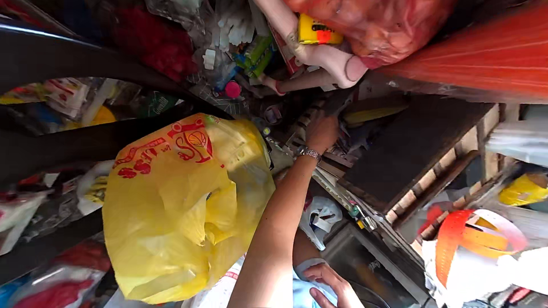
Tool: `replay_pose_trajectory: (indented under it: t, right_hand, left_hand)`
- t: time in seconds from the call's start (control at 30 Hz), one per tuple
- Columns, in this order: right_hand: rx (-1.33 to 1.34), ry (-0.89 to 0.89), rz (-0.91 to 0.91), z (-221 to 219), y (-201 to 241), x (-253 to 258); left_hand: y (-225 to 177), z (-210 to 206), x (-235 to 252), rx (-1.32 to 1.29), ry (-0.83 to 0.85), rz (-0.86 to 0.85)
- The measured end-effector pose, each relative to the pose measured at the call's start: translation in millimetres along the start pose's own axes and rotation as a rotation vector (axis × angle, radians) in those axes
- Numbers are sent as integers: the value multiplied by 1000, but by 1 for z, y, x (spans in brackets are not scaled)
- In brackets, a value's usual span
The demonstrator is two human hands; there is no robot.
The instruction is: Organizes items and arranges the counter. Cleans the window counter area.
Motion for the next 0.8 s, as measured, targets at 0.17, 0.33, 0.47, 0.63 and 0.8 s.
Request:
replay_pose_trajectory:
  t: [0.17, 0.33, 0.47, 0.63, 0.8]
  right_hand:
    - [-80, 84, -425, 12, 85, 59]
    - [-62, 66, -484, 17, 85, 66]
    - [93, 24, -490, 1, 31, 38]
    - [218, -22, -110, -39, -100, -31]
    - [101, 57, -63, -58, -171, -52]
  left_hand:
    - [-45, 13, 10, -120, -84, -382]
    - [-63, -15, 18, -254, 106, -392]
    - [60, -41, -10, -586, -270, -396]
    - [109, 15, -147, -673, -272, 21]
    - [96, -11, -220, -630, -310, -173]
Point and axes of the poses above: each hand's wrist, its own x-axis towards the middle knuckle, its own z-axis out of the back of the hand, y = z × x, the point moved 9 cm from there along x, towards the middle knuckle, and after that the axes turned 12 degrees about z, right-handed, at the moved point
